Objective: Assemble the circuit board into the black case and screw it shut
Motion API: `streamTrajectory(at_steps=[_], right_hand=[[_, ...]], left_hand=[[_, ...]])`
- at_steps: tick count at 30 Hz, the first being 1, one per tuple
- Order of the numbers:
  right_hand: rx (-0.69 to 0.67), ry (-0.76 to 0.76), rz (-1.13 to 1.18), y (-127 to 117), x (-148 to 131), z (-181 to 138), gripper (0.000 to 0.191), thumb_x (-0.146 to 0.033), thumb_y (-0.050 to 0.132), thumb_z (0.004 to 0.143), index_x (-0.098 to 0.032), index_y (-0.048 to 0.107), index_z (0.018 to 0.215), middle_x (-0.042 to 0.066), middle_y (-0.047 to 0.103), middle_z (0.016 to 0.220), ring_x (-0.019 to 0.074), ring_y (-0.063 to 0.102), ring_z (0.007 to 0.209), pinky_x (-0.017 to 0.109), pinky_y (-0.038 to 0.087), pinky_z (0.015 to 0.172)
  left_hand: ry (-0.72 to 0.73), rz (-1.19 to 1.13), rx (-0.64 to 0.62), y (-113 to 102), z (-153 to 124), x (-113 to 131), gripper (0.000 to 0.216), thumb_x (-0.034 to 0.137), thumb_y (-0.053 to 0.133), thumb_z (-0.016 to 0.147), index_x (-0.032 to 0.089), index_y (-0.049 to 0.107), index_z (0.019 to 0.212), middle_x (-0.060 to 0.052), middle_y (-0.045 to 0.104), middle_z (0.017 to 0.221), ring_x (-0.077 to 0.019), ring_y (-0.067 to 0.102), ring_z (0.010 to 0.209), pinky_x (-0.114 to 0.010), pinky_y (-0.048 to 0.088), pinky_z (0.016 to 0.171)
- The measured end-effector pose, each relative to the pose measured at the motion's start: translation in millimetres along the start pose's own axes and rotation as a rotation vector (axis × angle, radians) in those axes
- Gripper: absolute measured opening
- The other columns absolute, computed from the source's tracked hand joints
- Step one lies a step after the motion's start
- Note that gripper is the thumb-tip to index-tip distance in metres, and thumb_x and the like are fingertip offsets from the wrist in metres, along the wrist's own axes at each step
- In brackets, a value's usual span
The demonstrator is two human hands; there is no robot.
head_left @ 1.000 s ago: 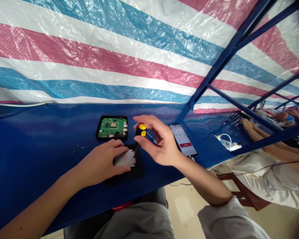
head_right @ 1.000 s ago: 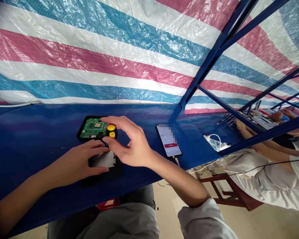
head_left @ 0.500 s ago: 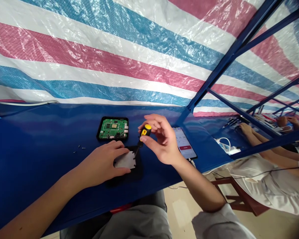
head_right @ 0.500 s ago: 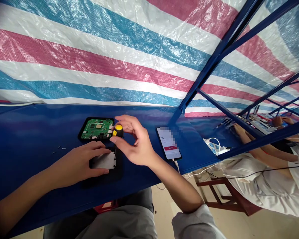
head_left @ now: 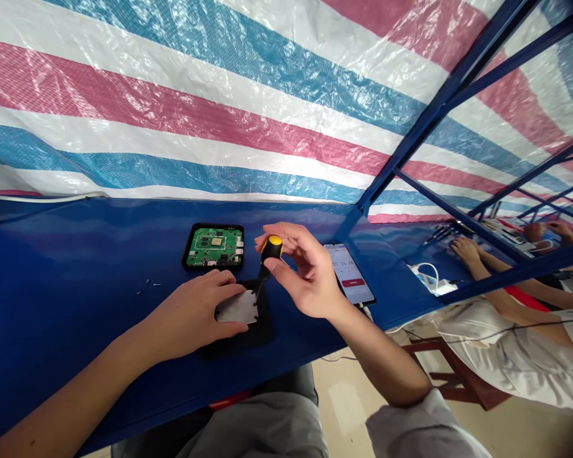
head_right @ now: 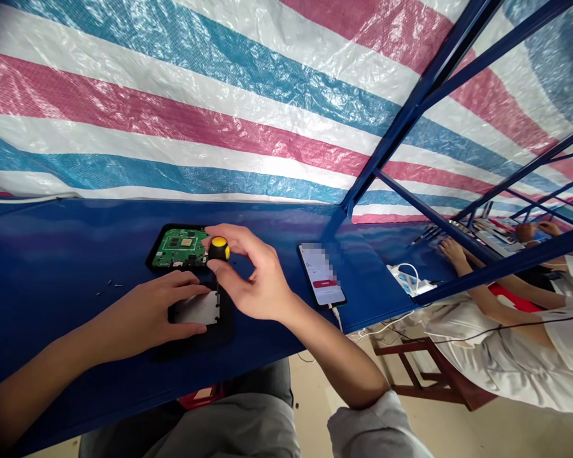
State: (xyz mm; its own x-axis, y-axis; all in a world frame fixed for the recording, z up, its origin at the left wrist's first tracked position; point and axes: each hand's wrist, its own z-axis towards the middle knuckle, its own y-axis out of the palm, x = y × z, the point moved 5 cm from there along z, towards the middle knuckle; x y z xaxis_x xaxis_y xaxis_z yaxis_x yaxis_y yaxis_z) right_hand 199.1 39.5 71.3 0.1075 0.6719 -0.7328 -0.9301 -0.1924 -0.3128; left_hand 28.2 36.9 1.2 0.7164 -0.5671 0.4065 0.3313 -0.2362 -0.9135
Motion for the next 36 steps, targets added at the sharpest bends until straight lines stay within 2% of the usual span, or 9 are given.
streamTrajectory(at_steps=[3, 8, 13, 19, 24, 27, 29, 33, 36], right_hand=[[-0.022, -0.022, 0.056, 0.6, -0.9, -0.5, 0.026, -0.021, 0.047, 0.098, -0.025, 0.052, 0.123, 0.009, 0.063, 0.121, 0.0203, 0.063, 0.113, 0.041, 0.054, 0.097], [0.045, -0.044, -0.085, -3.3, -2.0, 0.8, 0.022, -0.026, 0.067, 0.089, -0.025, 0.061, 0.11, 0.007, 0.066, 0.111, 0.0207, 0.064, 0.106, 0.038, 0.056, 0.093], [-0.025, -0.008, 0.037, 0.1, -2.1, -0.3, 0.026, -0.022, 0.045, 0.099, -0.026, 0.051, 0.123, 0.007, 0.066, 0.117, 0.0191, 0.066, 0.11, 0.039, 0.056, 0.094], [0.06, -0.082, -0.106, -3.8, -7.0, 1.5, 0.021, -0.024, 0.066, 0.088, -0.024, 0.062, 0.108, 0.007, 0.066, 0.11, 0.0209, 0.065, 0.104, 0.039, 0.056, 0.092], [-0.015, -0.043, 0.005, -0.9, -5.4, 0.8, 0.024, -0.02, 0.045, 0.098, -0.025, 0.056, 0.119, 0.008, 0.065, 0.117, 0.0195, 0.064, 0.11, 0.04, 0.055, 0.095], [0.024, -0.089, -0.108, -2.8, -7.9, 1.7, 0.015, -0.025, 0.061, 0.091, -0.024, 0.061, 0.107, 0.007, 0.064, 0.114, 0.0213, 0.063, 0.109, 0.04, 0.055, 0.094], [0.028, -0.062, -0.102, -2.6, -6.0, 1.6, 0.023, -0.025, 0.066, 0.089, -0.025, 0.059, 0.111, 0.006, 0.065, 0.109, 0.0198, 0.065, 0.103, 0.038, 0.057, 0.091], [-0.048, -0.008, 0.045, 0.9, -2.8, -0.5, 0.027, -0.021, 0.044, 0.099, -0.026, 0.048, 0.126, 0.007, 0.066, 0.116, 0.0179, 0.065, 0.11, 0.04, 0.055, 0.097], [-0.052, -0.068, 0.012, -0.3, -7.2, 0.3, 0.023, -0.018, 0.045, 0.098, -0.023, 0.056, 0.117, 0.009, 0.062, 0.123, 0.021, 0.06, 0.121, 0.043, 0.05, 0.103]], left_hand=[[-0.005, -0.006, 0.002, -0.7, 0.3, 0.4, 0.052, 0.059, 0.066, 0.08, 0.026, 0.068, 0.12, -0.006, 0.065, 0.119, -0.0279, 0.063, 0.104, -0.035, 0.048, 0.085], [-0.003, -0.015, 0.01, -1.1, -0.3, 0.1, 0.054, 0.061, 0.064, 0.08, 0.027, 0.068, 0.122, -0.005, 0.064, 0.121, -0.0278, 0.063, 0.106, -0.035, 0.048, 0.086], [-0.01, -0.019, 0.007, -0.2, -0.6, -0.8, 0.053, 0.06, 0.064, 0.08, 0.026, 0.068, 0.121, -0.005, 0.065, 0.119, -0.0267, 0.063, 0.102, -0.034, 0.048, 0.085], [0.0, -0.002, 0.012, -2.1, 1.3, 2.2, 0.053, 0.059, 0.066, 0.079, 0.026, 0.069, 0.12, -0.005, 0.065, 0.119, -0.0286, 0.063, 0.105, -0.036, 0.048, 0.086], [-0.022, -0.011, -0.035, -2.8, 1.7, 3.9, 0.052, 0.057, 0.066, 0.081, 0.024, 0.068, 0.121, -0.006, 0.065, 0.119, -0.0281, 0.063, 0.104, -0.036, 0.049, 0.085], [-0.012, -0.011, -0.014, -4.2, 1.3, 4.6, 0.052, 0.056, 0.067, 0.08, 0.025, 0.069, 0.121, -0.006, 0.065, 0.12, -0.0289, 0.062, 0.107, -0.036, 0.048, 0.088], [-0.008, -0.01, -0.008, -4.6, 1.0, 4.7, 0.052, 0.057, 0.068, 0.079, 0.025, 0.069, 0.12, -0.006, 0.065, 0.12, -0.0289, 0.062, 0.107, -0.036, 0.048, 0.088], [-0.018, -0.013, -0.026, -3.5, 1.0, 3.9, 0.051, 0.056, 0.066, 0.081, 0.024, 0.069, 0.12, -0.006, 0.064, 0.118, -0.0275, 0.063, 0.104, -0.035, 0.048, 0.085], [-0.016, -0.006, -0.034, -1.8, 1.2, 2.9, 0.052, 0.057, 0.065, 0.082, 0.024, 0.068, 0.122, -0.006, 0.064, 0.119, -0.0274, 0.062, 0.106, -0.035, 0.048, 0.086]])
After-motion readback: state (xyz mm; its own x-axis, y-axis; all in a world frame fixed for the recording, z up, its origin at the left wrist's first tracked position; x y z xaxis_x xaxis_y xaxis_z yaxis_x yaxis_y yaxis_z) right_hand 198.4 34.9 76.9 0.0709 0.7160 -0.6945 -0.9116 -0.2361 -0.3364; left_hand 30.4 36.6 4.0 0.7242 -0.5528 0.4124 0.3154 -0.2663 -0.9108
